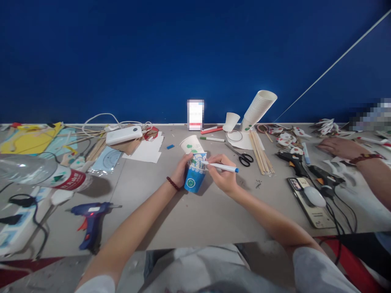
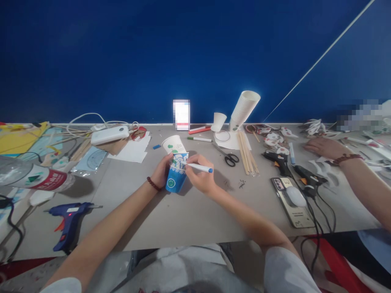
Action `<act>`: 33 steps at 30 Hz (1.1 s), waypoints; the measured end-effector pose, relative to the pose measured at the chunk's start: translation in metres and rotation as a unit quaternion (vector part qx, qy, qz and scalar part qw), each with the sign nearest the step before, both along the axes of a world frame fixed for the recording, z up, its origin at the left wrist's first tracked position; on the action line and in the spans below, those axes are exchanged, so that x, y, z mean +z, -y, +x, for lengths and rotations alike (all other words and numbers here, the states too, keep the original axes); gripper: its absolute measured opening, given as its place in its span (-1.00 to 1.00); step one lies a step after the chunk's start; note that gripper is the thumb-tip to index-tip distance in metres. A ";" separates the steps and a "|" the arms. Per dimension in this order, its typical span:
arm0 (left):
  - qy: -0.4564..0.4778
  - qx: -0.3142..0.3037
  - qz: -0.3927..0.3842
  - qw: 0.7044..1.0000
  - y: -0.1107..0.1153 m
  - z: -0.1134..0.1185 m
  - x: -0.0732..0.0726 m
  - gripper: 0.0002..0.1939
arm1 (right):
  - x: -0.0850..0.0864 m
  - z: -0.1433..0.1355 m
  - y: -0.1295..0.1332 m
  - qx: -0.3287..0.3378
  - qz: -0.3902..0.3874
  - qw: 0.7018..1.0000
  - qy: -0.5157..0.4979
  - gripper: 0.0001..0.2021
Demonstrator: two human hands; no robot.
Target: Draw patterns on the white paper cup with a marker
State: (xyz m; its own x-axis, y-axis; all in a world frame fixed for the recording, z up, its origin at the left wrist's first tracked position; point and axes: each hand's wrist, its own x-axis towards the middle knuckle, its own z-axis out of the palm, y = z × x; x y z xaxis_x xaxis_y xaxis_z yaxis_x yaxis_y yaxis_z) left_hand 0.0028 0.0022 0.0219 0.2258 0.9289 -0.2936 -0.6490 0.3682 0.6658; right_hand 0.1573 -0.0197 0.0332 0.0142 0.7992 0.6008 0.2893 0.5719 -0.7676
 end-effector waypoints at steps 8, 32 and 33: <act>-0.001 0.006 -0.005 1.000 -0.001 -0.001 -0.004 -0.65 | 0.004 0.000 0.001 -0.042 0.009 0.999 0.031 -0.97; 0.029 -0.005 -0.018 0.999 -0.001 0.000 -0.001 -0.65 | -0.001 0.001 -0.001 -0.022 0.022 1.000 0.002 -0.98; 0.029 -0.005 -0.017 0.999 -0.001 0.000 -0.001 -0.65 | -0.001 0.001 -0.001 -0.024 0.023 0.999 0.003 -0.98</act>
State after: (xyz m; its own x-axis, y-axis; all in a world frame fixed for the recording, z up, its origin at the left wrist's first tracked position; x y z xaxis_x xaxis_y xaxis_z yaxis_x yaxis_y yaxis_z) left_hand 0.0029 0.0035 0.0205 0.2527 0.9160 -0.3115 -0.6815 0.3971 0.6147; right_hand 0.1581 -0.0184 0.0322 0.0482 0.7695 0.6368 0.3207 0.5918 -0.7395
